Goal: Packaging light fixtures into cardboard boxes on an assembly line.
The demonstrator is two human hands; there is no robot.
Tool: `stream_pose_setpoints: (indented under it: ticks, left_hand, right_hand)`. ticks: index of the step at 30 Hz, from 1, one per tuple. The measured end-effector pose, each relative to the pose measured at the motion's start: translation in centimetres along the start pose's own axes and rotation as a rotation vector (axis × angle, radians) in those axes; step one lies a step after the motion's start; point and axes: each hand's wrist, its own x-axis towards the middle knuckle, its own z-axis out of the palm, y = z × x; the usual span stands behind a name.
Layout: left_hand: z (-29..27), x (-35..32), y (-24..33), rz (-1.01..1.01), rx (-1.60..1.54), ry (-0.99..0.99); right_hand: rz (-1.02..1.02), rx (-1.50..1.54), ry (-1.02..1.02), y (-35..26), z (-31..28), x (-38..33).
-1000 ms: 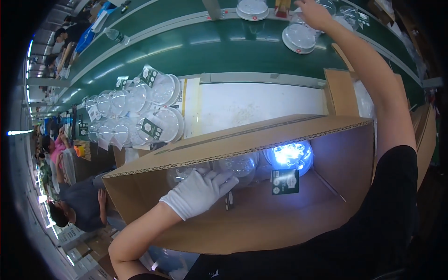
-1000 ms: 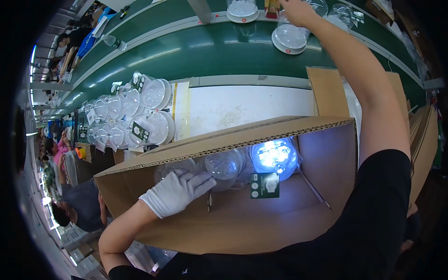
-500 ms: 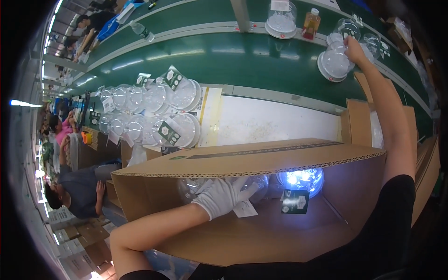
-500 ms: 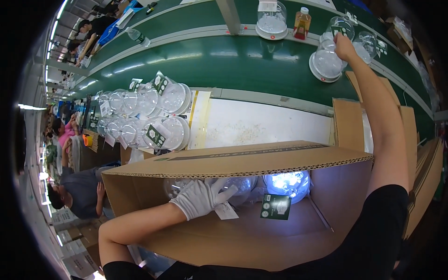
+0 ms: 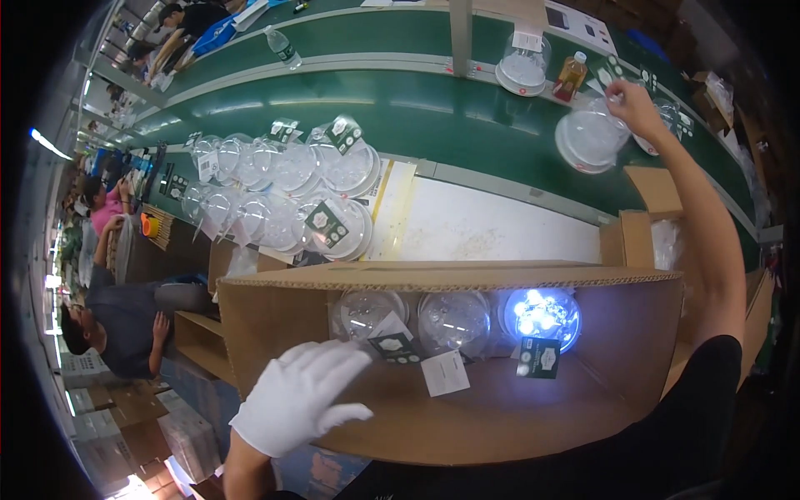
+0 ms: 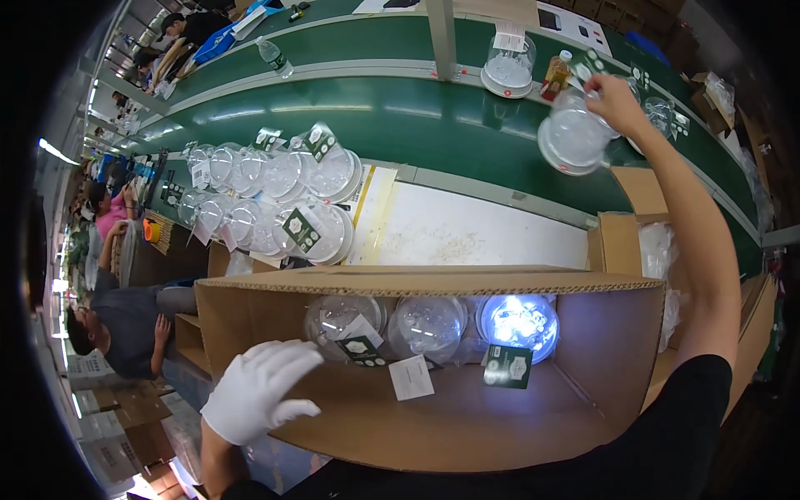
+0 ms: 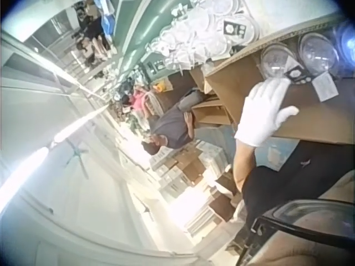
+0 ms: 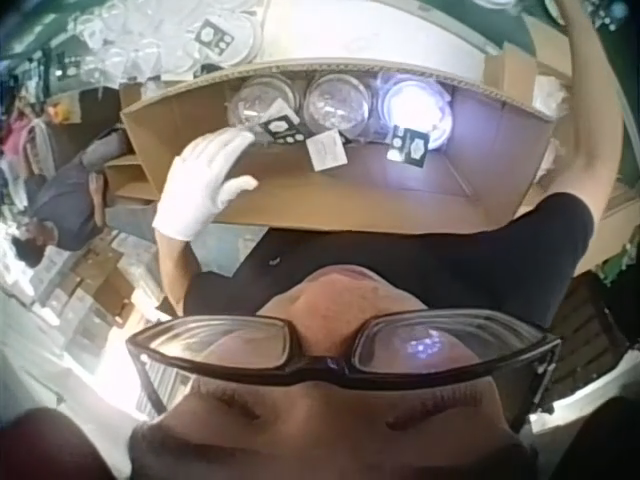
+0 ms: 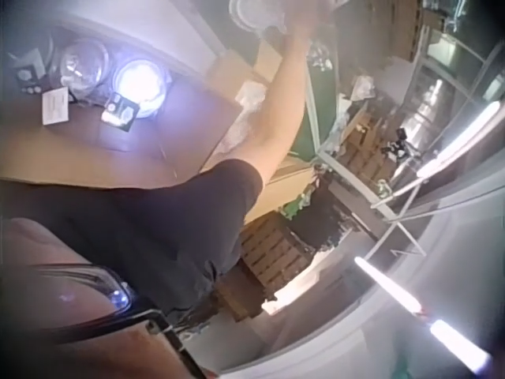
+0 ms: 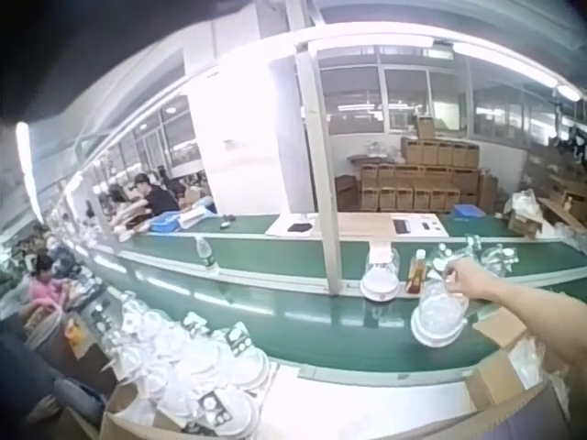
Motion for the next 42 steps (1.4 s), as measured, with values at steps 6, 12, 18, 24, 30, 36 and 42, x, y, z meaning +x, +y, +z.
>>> stream_pose_setpoints:
  ticks: [6, 12, 18, 24, 30, 36, 42]
  left_hand:
    - [3.0, -5.2, -0.9, -0.192, -0.016, 0.211]
    - [2.8, -3.5, 0.2, -0.017, 0.083, 0.173]
    - [6.0, 3.3, 3.2, 0.348, 0.335, -0.189]
    - [13.5, 10.3, 4.3, 0.658, 0.647, -0.097]
    - [15.1, 13.6, 3.6, 0.899, 0.651, -0.077]
    - [12.0, 13.9, 2.0, 0.886, 0.352, -0.198]
    - [11.6, 13.2, 0.0, 0.849, 0.134, -0.163]
  right_hand:
    - [-0.234, 0.061, -0.087, -13.3, 3.3, 2.2]
    - [-0.472, 0.118, -0.254, -23.6, 11.7, 3.6]
    - [-0.601, 0.173, -0.460, -31.1, 17.6, 2.1]
    - [-0.726, 0.101, -0.578, -33.9, 19.8, 0.5]
    - [-0.723, 0.175, -0.799, -31.6, 18.5, 1.8]
    - [-0.525, 0.307, -0.418, -22.9, -3.8, -4.6]
    - [0.271, 0.537, -0.034, -7.2, -10.4, -21.9]
